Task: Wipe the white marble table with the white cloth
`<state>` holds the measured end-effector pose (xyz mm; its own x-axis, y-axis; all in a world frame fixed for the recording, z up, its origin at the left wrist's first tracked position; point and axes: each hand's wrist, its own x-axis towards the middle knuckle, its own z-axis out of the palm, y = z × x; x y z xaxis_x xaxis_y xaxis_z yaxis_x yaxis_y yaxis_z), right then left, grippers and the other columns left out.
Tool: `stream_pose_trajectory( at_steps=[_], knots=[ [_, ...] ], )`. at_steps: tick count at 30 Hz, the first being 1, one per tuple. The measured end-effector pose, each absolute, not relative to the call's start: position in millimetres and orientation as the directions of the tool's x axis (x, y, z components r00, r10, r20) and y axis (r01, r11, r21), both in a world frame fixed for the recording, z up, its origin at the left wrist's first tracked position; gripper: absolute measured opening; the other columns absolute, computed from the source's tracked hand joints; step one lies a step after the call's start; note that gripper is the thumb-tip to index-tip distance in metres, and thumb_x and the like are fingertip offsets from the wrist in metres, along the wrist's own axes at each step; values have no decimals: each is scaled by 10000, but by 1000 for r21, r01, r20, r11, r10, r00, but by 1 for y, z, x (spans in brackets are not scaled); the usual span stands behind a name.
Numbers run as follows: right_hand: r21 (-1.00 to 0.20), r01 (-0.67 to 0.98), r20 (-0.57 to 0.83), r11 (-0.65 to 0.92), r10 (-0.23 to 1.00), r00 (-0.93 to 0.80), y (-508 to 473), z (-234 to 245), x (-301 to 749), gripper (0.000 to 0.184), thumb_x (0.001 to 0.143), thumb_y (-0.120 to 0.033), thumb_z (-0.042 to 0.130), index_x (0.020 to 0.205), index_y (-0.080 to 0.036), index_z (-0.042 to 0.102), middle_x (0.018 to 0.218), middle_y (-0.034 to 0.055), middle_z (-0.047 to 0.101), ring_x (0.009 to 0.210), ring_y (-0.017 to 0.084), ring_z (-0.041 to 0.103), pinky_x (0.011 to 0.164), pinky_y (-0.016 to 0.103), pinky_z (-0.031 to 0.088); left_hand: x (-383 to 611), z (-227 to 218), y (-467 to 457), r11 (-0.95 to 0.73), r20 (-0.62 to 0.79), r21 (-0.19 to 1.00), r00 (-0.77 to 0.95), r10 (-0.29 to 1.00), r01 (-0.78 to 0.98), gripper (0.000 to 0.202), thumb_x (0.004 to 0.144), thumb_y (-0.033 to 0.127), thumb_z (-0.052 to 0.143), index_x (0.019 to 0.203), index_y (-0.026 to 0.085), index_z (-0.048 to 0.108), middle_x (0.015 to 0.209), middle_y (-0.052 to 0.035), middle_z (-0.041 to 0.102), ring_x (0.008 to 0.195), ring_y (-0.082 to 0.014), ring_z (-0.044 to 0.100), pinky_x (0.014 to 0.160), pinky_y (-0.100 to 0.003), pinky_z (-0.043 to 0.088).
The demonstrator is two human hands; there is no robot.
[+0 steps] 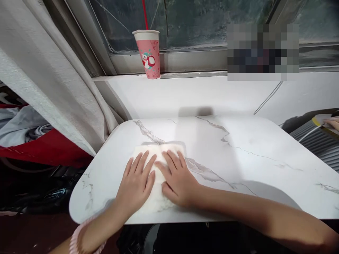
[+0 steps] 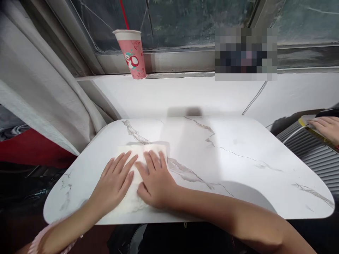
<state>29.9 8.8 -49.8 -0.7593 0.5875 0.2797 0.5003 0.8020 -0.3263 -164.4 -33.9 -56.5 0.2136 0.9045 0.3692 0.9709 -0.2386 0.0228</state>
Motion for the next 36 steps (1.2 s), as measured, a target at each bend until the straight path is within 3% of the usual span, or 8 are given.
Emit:
stream_pose_trajectory(
  at_steps=[4, 13, 21, 30, 36],
  knots=[
    [-362, 481, 261, 799, 582, -770, -10, -47, 39, 632, 879, -302, 462, 1471, -102, 369, 1555, 228, 273, 1470, 370, 125, 1167, 638, 86, -159, -58, -55, -252, 386, 9, 229, 894, 968, 581, 962, 328, 338, 1534, 329, 231, 1535, -50, 387, 1411, -293, 355, 1130, -553, 330],
    [-382, 471, 260, 795, 582, -770, -12, -46, 41, 632, 877, -288, 452, 1473, -94, 370, 1560, 240, 259, 1477, 369, 105, 1170, 634, 70, -154, -56, -60, -252, 390, -19, 239, 889, 968, 612, 961, 315, 333, 1549, 334, 163, 1536, -59, 382, 1402, -305, 371, 1112, -572, 351],
    [-375, 493, 210, 785, 590, -780, -22, -43, 84, 643, 891, -336, 459, 1501, -169, 343, 1587, 160, 246, 1489, 330, 85, 1187, 625, 71, -111, -59, -68, -279, 420, 10, 249, 873, 960, 703, 928, 306, 368, 1562, 300, 63, 1528, -112, 383, 1416, -345, 332, 1095, -636, 330],
    [-357, 581, 205, 732, 668, -715, -29, -48, 130, 757, 865, -332, 500, 1554, -290, 189, 1616, 70, 178, 1490, 327, 105, 1184, 639, 107, -65, -61, -58, -383, 391, 80, 324, 861, 920, 636, 914, 316, 390, 1533, 217, 279, 1530, -138, 370, 1434, -377, 276, 1104, -676, 289],
    [-299, 596, 194, 745, 659, -727, -9, -48, 120, 688, 855, -329, 485, 1513, -223, 313, 1583, 128, 266, 1483, 327, 135, 1183, 623, 83, -71, -61, -43, -369, 363, 100, 311, 878, 924, 573, 933, 327, 368, 1491, 197, 375, 1524, -152, 382, 1435, -377, 273, 1120, -665, 255]
  ],
)
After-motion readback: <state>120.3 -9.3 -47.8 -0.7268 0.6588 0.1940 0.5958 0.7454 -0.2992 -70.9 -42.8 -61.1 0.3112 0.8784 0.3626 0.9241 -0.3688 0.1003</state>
